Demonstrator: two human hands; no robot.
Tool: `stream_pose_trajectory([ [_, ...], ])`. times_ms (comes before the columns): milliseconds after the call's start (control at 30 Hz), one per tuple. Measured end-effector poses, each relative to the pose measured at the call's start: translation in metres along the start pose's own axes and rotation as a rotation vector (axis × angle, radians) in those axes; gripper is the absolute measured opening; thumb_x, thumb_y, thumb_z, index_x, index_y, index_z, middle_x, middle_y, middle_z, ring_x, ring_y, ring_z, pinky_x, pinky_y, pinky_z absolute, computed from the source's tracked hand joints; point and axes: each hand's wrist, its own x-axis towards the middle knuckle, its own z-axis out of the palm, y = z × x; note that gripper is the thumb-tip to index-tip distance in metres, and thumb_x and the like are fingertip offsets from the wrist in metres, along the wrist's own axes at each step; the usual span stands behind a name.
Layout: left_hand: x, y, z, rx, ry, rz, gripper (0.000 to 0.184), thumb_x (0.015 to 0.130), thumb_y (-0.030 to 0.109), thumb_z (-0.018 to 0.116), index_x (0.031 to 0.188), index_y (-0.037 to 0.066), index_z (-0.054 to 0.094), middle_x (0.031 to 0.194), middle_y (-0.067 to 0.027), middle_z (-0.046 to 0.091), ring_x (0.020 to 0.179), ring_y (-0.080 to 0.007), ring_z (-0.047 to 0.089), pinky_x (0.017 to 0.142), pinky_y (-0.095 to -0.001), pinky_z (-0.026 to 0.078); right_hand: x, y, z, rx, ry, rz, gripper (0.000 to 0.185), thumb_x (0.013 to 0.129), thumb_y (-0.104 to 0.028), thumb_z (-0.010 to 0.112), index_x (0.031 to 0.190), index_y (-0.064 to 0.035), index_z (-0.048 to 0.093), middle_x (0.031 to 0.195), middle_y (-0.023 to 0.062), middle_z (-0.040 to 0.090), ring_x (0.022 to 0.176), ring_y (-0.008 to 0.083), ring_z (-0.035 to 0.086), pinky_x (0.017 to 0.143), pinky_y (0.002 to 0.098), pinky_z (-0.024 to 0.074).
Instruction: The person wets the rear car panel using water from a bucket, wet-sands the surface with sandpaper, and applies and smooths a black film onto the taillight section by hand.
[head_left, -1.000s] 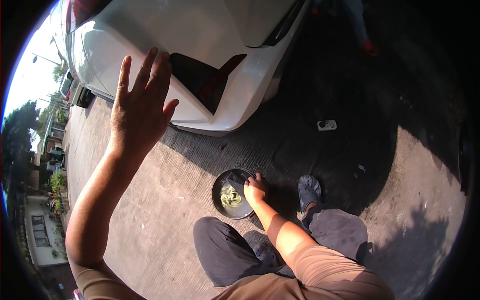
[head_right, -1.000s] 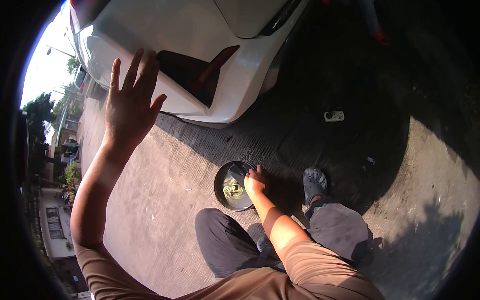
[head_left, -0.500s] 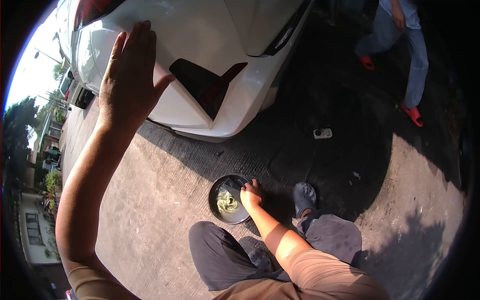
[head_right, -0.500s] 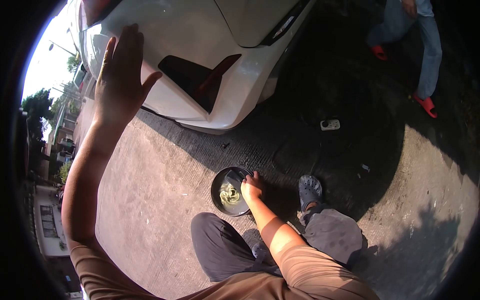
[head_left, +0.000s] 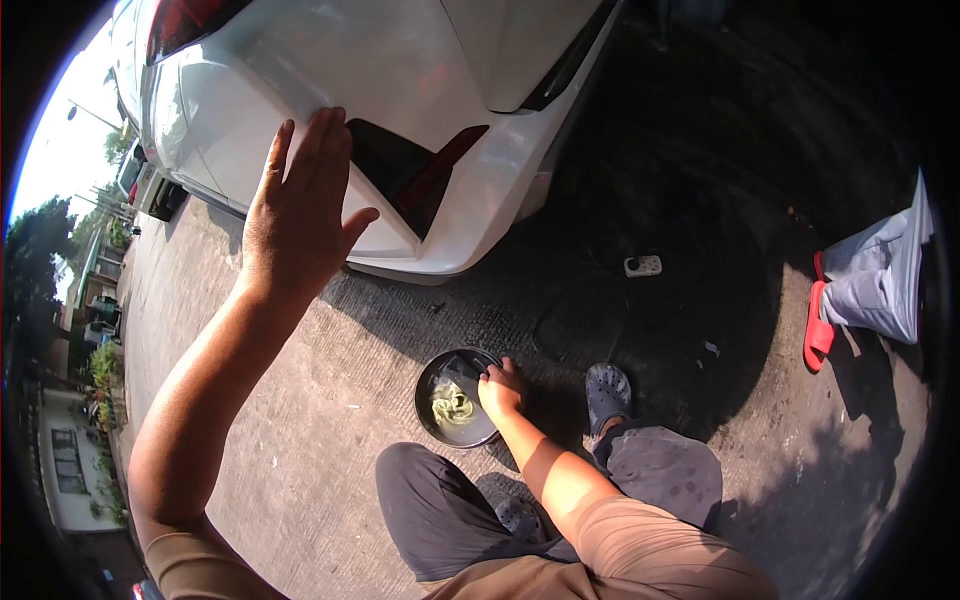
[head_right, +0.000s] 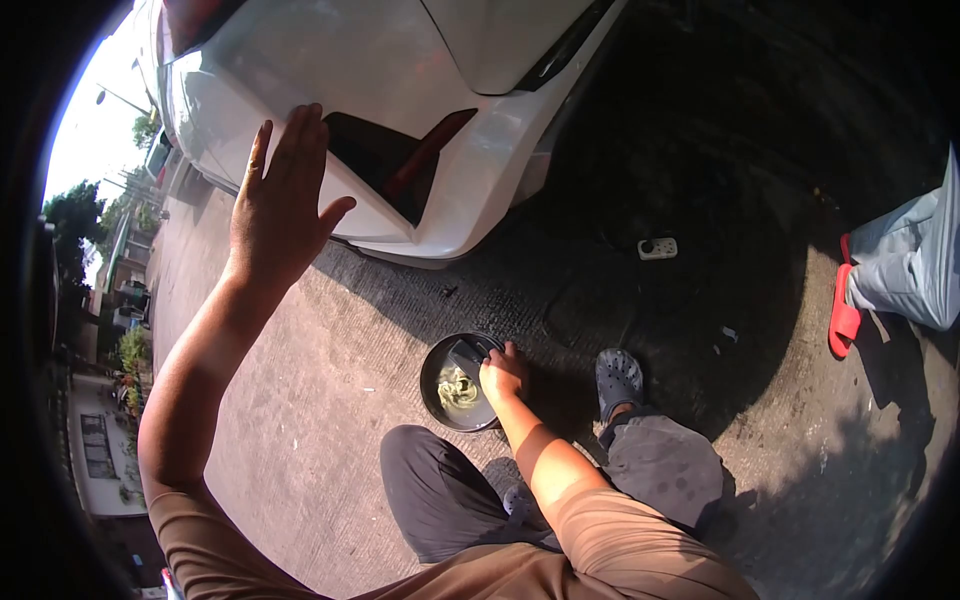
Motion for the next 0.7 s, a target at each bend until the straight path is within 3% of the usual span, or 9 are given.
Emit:
stream_pose_trajectory([
  [67, 0.0, -0.005, -0.007, -0.001, 0.015, -0.009, 0.084, 0.089, 0.054, 0.067, 0.152, 0.002, 0.044, 0.163, -0.0076, 0.036, 0.155, -0.0171, 0.024, 0.13, -0.0448, 0.011, -0.001, 0.001, -0.001, 0.018, 0.034, -0.006, 0.022, 0.086, -0.029, 0.068, 0.099, -0.0113, 0.072, 0.131, 0.0124, 0.057, 0.111, 0.0366, 0.061, 0.092, 0.0494, 0.0529],
  [200, 0.007, -0.03, -0.016, 0.146, 0.105, -0.008, 0.083, 0.093, 0.061, 0.059, 0.15, 0.003, 0.045, 0.161, -0.0087, 0.039, 0.154, -0.0174, 0.027, 0.129, -0.0466, 0.01, -0.001, 0.001, 0.001, 0.042, 0.058, -0.021, 0.023, 0.086, -0.029, 0.067, 0.1, -0.0112, 0.072, 0.131, 0.0126, 0.057, 0.11, 0.0366, 0.061, 0.09, 0.0494, 0.0538],
  [433, 0.021, -0.06, -0.039, 0.344, 0.114, -0.127, 0.082, 0.096, 0.062, 0.053, 0.156, 0.007, 0.038, 0.163, -0.0052, 0.037, 0.154, -0.0148, 0.025, 0.129, -0.0454, 0.01, 0.002, 0.005, 0.013, 0.079, 0.051, -0.002, 0.023, 0.087, -0.026, 0.071, 0.102, -0.0091, 0.073, 0.134, 0.0168, 0.057, 0.119, 0.0393, 0.058, 0.099, 0.0479, 0.0508],
  [467, 0.021, -0.055, -0.041, 0.352, 0.08, -0.143, 0.081, 0.097, 0.055, 0.058, 0.158, 0.006, 0.035, 0.164, -0.0079, 0.036, 0.153, -0.0169, 0.029, 0.128, -0.0448, 0.012, 0.002, 0.005, 0.013, 0.073, 0.051, -0.003, 0.023, 0.087, -0.025, 0.071, 0.102, -0.0088, 0.073, 0.134, 0.0174, 0.057, 0.119, 0.0396, 0.058, 0.099, 0.048, 0.0506],
  [600, 0.019, -0.044, -0.037, 0.323, 0.043, -0.163, 0.085, 0.096, 0.055, 0.06, 0.158, 0.004, 0.032, 0.166, -0.009, 0.032, 0.155, -0.0172, 0.024, 0.128, -0.0443, 0.011, 0.002, 0.004, 0.01, 0.066, 0.018, 0.011, 0.022, 0.086, -0.025, 0.071, 0.1, -0.0083, 0.072, 0.134, 0.0175, 0.057, 0.119, 0.0403, 0.057, 0.1, 0.0489, 0.0495],
  [700, 0.016, -0.039, -0.033, 0.26, 0.045, -0.154, 0.089, 0.094, 0.057, 0.062, 0.158, 0.003, 0.033, 0.166, -0.0099, 0.032, 0.156, -0.0177, 0.022, 0.129, -0.0446, 0.01, 0.002, 0.006, 0.016, 0.031, 0.08, -0.027, 0.021, 0.087, -0.029, 0.067, 0.099, -0.0123, 0.072, 0.131, 0.0114, 0.056, 0.114, 0.0356, 0.058, 0.095, 0.0481, 0.0518],
])
